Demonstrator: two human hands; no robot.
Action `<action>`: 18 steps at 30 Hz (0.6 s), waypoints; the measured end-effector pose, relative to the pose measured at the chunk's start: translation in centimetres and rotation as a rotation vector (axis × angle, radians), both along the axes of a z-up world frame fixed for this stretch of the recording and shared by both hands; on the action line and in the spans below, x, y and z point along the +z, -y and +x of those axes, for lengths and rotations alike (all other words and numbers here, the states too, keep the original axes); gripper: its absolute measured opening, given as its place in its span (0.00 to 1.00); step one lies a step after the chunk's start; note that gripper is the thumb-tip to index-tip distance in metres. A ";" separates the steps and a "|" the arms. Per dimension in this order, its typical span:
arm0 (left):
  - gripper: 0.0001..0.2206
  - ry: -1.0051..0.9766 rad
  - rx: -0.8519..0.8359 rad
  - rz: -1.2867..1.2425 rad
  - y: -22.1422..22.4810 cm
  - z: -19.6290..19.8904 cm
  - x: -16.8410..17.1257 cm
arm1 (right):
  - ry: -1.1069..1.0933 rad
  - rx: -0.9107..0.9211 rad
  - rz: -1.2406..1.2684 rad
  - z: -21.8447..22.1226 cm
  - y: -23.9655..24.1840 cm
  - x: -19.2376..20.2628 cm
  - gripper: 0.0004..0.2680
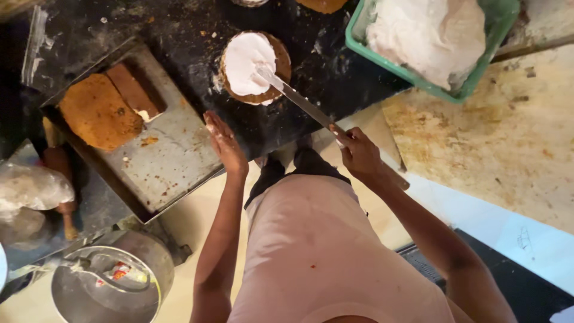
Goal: The person spreads white frosting onto a round cake layer using a long spatula, then place another cake layer on top and applies a liquid by hand.
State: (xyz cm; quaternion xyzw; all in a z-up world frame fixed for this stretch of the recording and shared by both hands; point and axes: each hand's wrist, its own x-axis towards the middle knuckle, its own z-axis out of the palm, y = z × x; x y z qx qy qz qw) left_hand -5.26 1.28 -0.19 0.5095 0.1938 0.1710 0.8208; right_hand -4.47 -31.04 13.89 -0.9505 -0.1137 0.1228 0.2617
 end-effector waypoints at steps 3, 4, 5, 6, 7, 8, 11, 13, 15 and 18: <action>0.34 -0.060 -0.010 0.005 -0.7 -0.1 1.6 | 0.053 -0.057 0.010 -2.0 -2.1 0.1 0.13; 0.34 -0.077 -0.017 0.015 -1.0 -0.1 2.2 | 0.103 -0.038 -0.020 -2.4 -2.9 0.0 0.16; 0.35 -0.068 -0.038 0.023 -1.2 -0.2 2.8 | 0.153 -0.018 -0.051 -2.8 -3.8 -0.1 0.19; 0.35 -0.058 -0.060 0.033 -1.6 -0.1 3.3 | 0.205 0.000 -0.082 -3.0 -4.7 -0.3 0.22; 0.35 -0.047 -0.081 0.043 -1.9 0.0 3.7 | 0.256 0.001 -0.106 -3.1 -5.5 -0.6 0.21; 0.35 -0.027 -0.107 0.074 -2.0 0.0 4.0 | 0.302 0.003 -0.134 -3.2 -6.0 -0.9 0.20; 0.34 0.016 -0.179 0.148 -2.0 -0.2 4.4 | 0.398 -0.043 -0.230 -3.6 -6.2 -1.8 0.18; 0.34 0.034 -0.215 0.179 -2.2 -0.4 4.6 | 0.382 -0.099 -0.245 -3.6 -5.9 -2.3 0.18; 0.34 0.084 -0.254 0.286 -2.5 -0.6 4.9 | 0.301 -0.173 -0.214 -3.9 -5.7 -2.6 0.20; 0.34 0.095 -0.270 0.286 -2.5 -0.7 5.0 | 0.152 -0.214 -0.124 -5.1 -6.6 -2.6 0.21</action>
